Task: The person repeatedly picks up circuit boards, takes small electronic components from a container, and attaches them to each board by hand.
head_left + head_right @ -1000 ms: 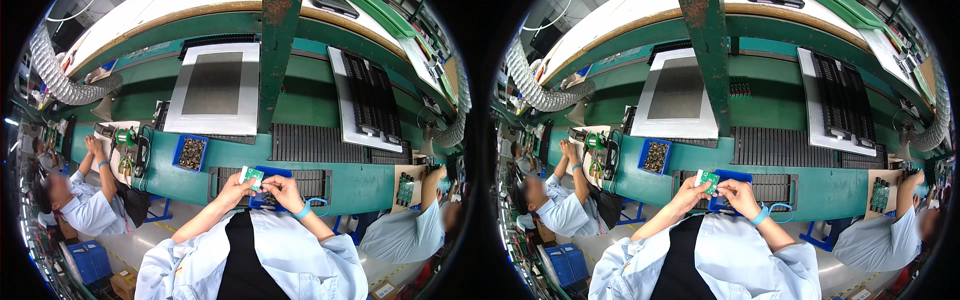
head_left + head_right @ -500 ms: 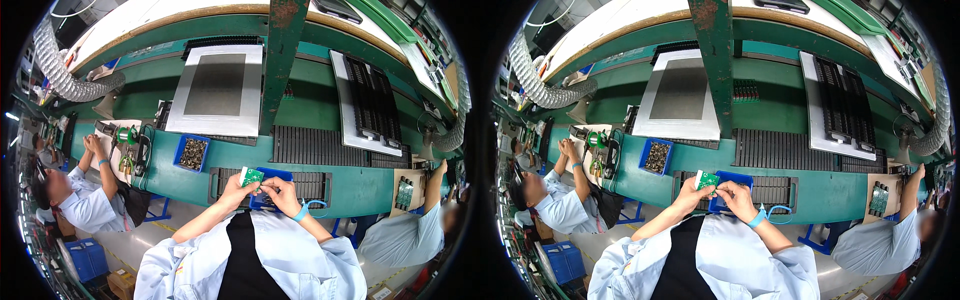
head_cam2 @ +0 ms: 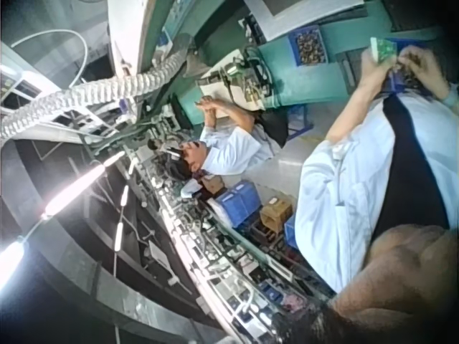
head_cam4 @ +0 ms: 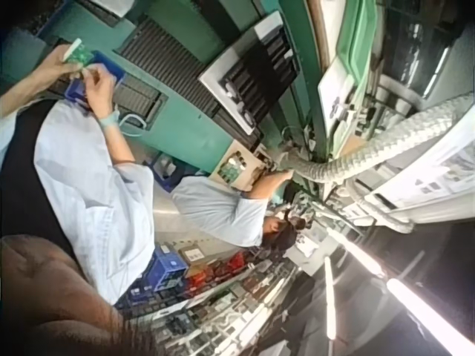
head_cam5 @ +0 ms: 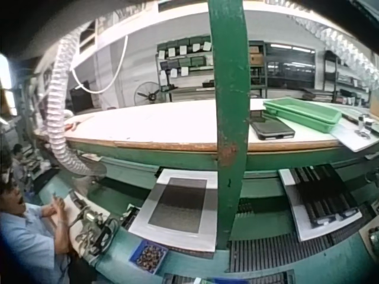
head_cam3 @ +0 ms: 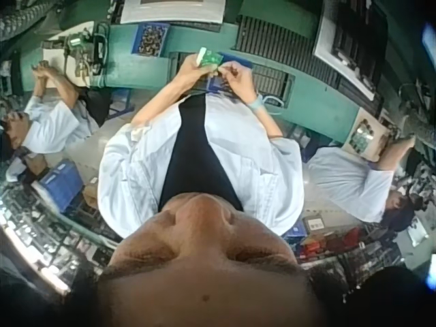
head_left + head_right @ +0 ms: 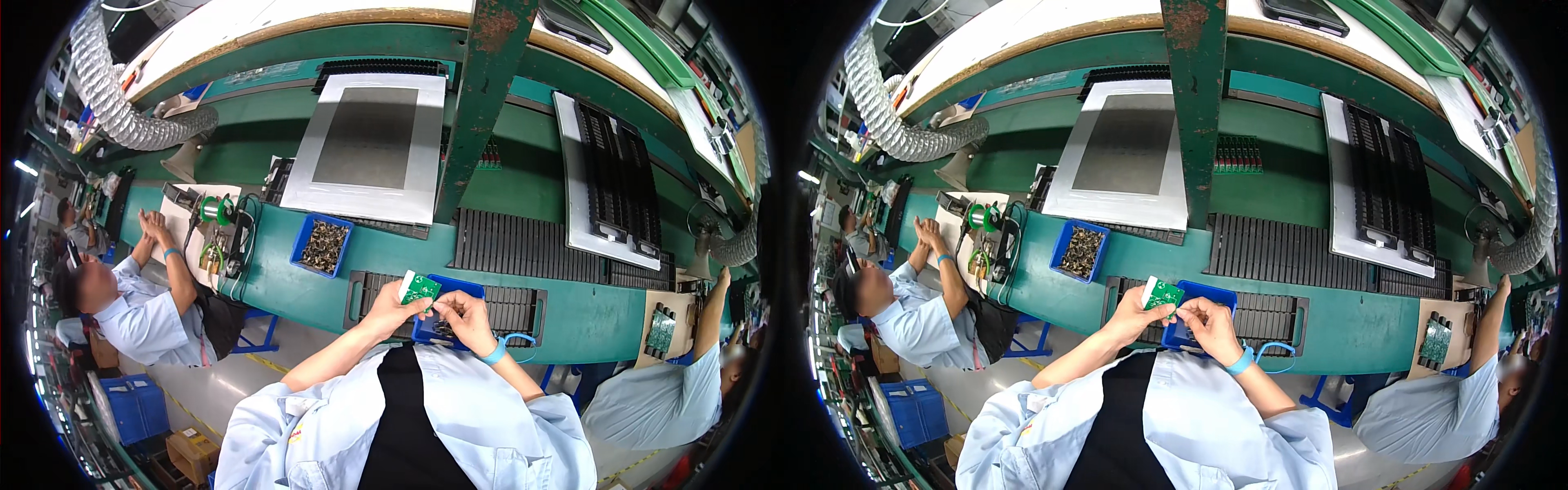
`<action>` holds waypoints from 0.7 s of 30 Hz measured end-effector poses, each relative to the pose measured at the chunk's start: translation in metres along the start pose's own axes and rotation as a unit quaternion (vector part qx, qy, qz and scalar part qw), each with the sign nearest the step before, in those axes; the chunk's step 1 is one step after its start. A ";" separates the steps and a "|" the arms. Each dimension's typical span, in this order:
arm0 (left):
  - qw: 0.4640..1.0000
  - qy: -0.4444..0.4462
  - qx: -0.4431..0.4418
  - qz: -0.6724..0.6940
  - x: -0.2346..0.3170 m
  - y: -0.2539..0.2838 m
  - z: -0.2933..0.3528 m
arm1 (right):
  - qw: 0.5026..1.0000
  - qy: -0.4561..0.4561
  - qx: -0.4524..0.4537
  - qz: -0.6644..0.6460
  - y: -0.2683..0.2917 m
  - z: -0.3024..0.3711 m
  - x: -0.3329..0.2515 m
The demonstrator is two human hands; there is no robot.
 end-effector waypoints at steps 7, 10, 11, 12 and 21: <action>1.000 -0.001 -0.014 0.026 -0.001 0.001 0.002 | 0.996 -0.005 -0.018 -0.088 -0.005 -0.001 0.006; 0.999 0.000 -0.011 0.030 -0.002 0.002 0.002 | 0.996 -0.006 -0.019 -0.084 -0.005 -0.001 0.005; 1.000 0.000 -0.010 0.025 -0.003 0.002 0.001 | 0.997 -0.007 -0.018 -0.073 -0.005 -0.001 0.005; 1.000 0.000 -0.010 0.020 -0.003 0.003 0.001 | 0.998 -0.009 -0.017 -0.061 -0.005 0.000 0.005; 0.997 0.012 -0.023 0.066 0.000 0.001 0.001 | 0.992 -0.042 -0.018 -0.113 -0.006 -0.001 0.002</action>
Point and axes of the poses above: each hand's wrist, its own z-axis away from the middle knuckle, its own y-axis out of the back of the hand, x = y × z, the point moved 7 cm from there along -z, towards the middle knuckle, and after that the axes turned 1 degree about -x, right-handed, at the moved point
